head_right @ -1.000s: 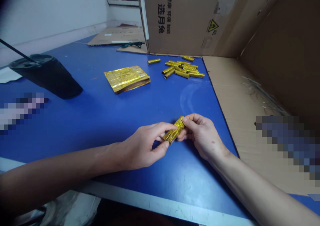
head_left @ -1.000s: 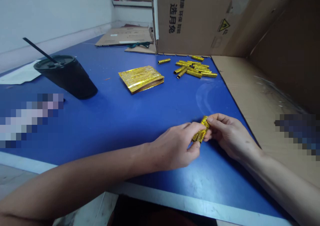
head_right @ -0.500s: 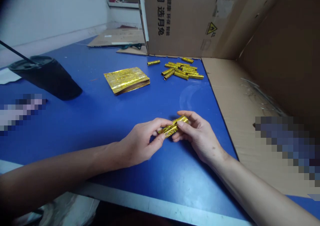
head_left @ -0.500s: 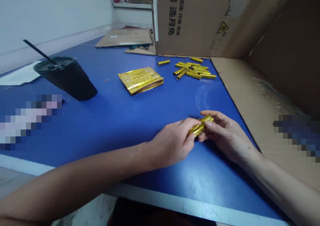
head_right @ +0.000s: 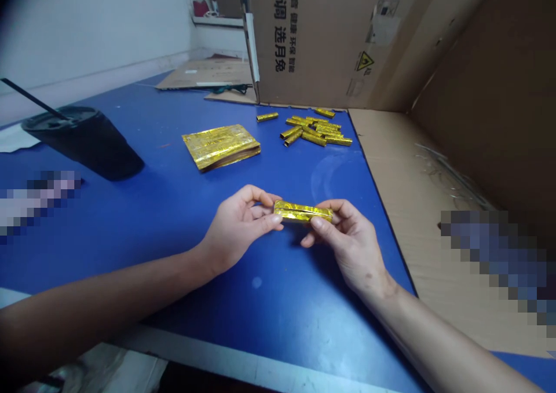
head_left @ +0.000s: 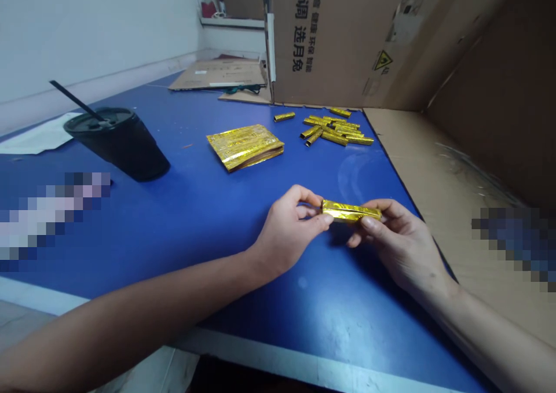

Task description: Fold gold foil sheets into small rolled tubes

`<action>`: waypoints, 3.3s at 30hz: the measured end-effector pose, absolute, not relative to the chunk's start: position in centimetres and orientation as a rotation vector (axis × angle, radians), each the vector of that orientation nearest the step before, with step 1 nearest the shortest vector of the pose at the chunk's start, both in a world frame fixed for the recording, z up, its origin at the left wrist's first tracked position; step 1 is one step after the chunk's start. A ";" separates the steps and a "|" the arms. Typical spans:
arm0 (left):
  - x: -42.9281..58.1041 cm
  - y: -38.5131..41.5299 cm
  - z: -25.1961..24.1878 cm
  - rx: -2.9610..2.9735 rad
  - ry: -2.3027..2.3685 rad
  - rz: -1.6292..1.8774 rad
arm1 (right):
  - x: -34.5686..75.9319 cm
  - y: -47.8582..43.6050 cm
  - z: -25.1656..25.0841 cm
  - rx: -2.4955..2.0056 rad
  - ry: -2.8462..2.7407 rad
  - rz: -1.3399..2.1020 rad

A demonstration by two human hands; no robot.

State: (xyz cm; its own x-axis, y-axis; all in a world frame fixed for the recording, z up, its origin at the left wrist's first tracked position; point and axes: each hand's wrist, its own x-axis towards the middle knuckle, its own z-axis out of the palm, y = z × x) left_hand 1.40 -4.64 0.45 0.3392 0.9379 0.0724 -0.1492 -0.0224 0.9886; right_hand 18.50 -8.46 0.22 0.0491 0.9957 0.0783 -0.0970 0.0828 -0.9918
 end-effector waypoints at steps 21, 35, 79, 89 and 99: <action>1.5 -4.4 1.5 1.295 0.960 0.868 | 18.0 -9.5 0.8 -1.325 -1.700 0.906; 1.8 -4.7 1.3 1.294 0.946 0.702 | 17.5 -10.2 0.5 -1.370 -1.997 0.345; 1.9 -4.7 0.7 1.116 0.908 0.858 | 17.7 -9.8 0.9 -1.342 -1.568 0.870; 2.0 -4.1 1.2 0.944 0.976 0.912 | 17.9 -9.3 0.6 -1.212 -1.257 0.884; 2.0 -4.4 0.5 1.136 0.984 0.884 | 18.1 -9.1 0.5 -1.191 -1.212 0.815</action>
